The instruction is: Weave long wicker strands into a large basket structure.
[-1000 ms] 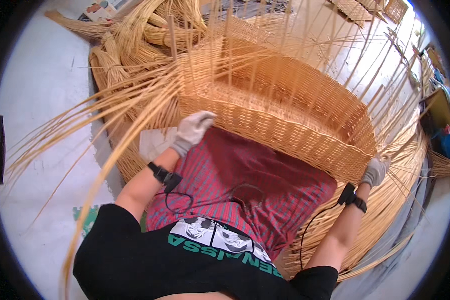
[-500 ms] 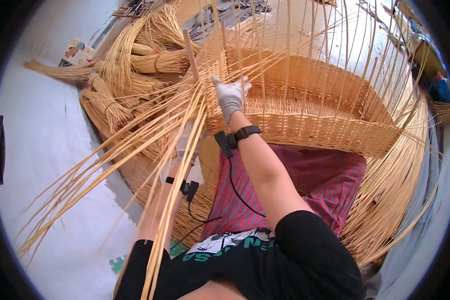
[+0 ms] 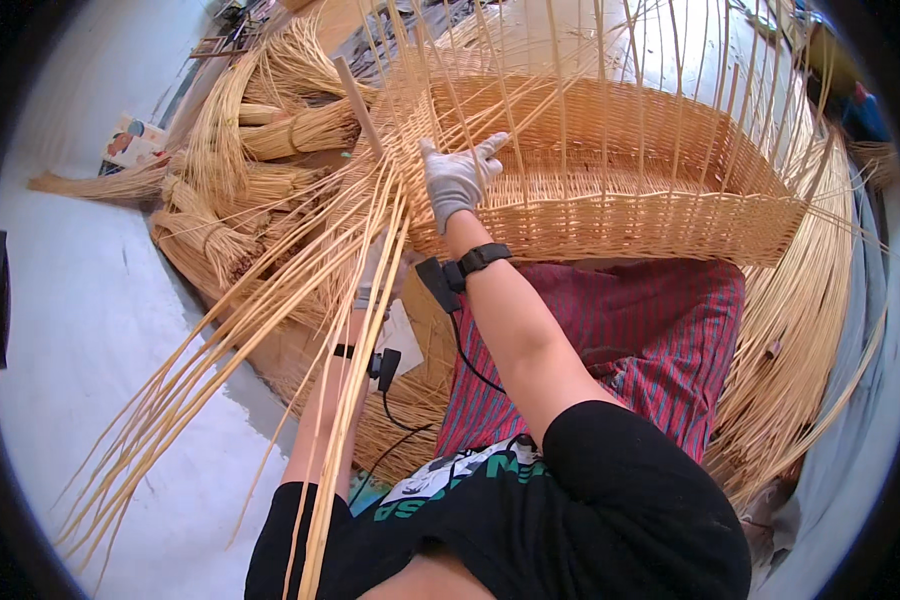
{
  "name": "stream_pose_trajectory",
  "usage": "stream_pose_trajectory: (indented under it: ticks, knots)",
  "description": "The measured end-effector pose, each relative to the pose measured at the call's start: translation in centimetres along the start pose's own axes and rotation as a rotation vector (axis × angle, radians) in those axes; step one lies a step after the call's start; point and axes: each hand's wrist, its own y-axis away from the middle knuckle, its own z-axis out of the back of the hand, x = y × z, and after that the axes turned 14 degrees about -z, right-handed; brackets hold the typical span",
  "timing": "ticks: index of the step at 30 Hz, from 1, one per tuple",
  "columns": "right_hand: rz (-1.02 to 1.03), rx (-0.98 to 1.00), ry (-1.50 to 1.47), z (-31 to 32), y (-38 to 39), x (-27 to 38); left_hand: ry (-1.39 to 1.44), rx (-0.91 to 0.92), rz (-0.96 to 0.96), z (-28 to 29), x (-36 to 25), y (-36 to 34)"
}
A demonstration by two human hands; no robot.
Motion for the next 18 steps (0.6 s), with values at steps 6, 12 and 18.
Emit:
stream_pose_trajectory:
  ticks: [6,12,18]
  knots:
    - [0.34,0.085,0.189,0.1,-0.3,-1.2,0.006,-0.004,0.0,-0.2,-0.4,0.0]
    - [0.333,0.265,0.276,-0.5,-1.9,-2.1,0.012,0.002,-0.008,-0.5,-0.8,-0.3]
    - [0.512,0.059,0.184,-0.6,-1.0,0.6,0.021,0.004,-0.018,-1.1,-1.1,-0.5]
